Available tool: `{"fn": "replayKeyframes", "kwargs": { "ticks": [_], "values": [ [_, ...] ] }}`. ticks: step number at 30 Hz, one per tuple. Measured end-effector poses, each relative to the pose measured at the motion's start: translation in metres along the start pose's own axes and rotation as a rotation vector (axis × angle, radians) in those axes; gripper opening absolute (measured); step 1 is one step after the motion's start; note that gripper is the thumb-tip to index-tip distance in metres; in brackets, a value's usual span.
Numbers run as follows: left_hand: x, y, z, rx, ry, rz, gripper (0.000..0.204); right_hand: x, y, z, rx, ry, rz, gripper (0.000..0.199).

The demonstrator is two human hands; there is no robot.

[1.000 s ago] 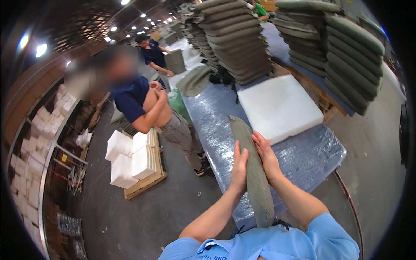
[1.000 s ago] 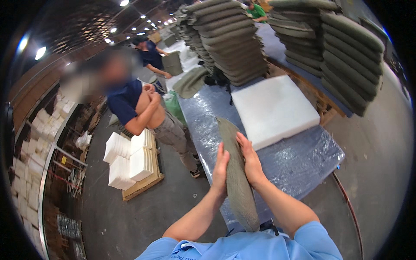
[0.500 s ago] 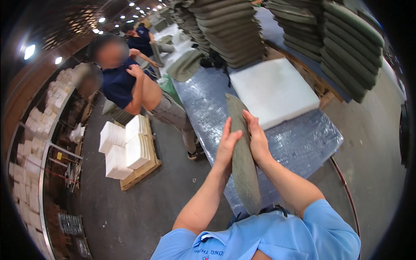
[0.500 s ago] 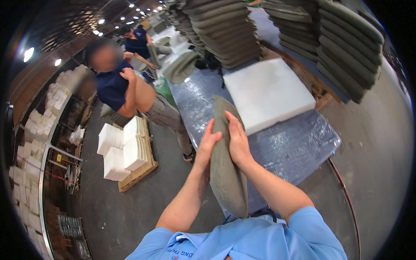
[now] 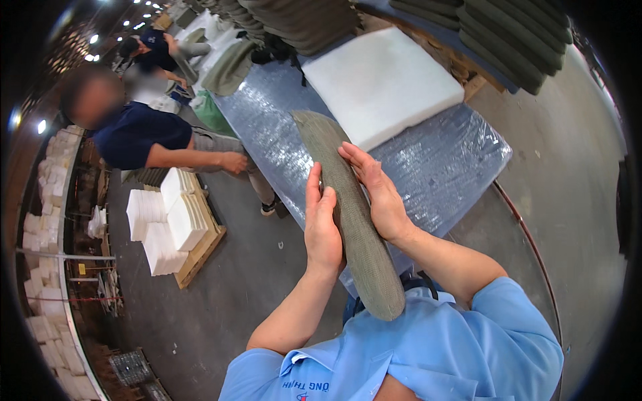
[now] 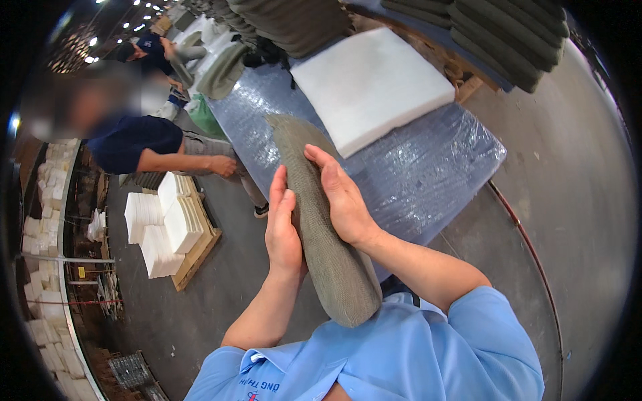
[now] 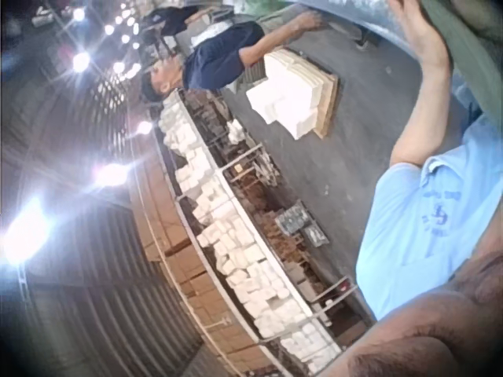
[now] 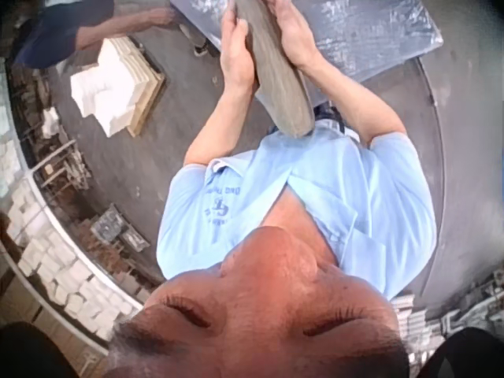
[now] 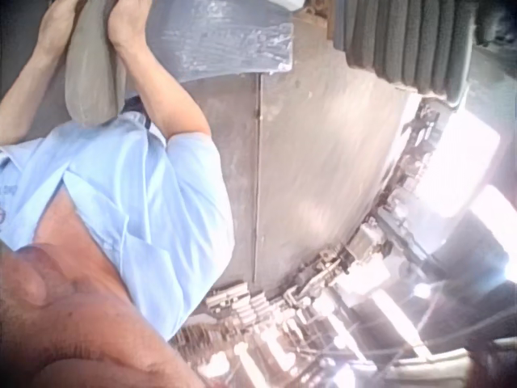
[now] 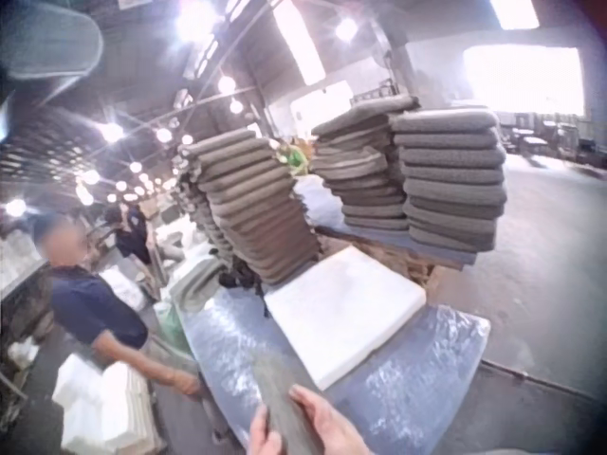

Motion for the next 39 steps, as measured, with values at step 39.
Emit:
{"fn": "replayKeyframes", "kwargs": {
  "ticks": [39],
  "values": [
    [0.005,0.085,-0.045,-0.410,-0.445,-0.019,0.070,0.021,0.088,-0.016,0.013,0.176,-0.169,0.095]
  ]
}}
Point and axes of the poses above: each hand's wrist, its own y-axis away from the middle knuckle, its own x-axis out of the back of the hand, z = x × y, the point moved 2 cm from there along -y, towards the middle knuckle, and after that the axes turned 10 degrees about z, right-handed, at the moved point
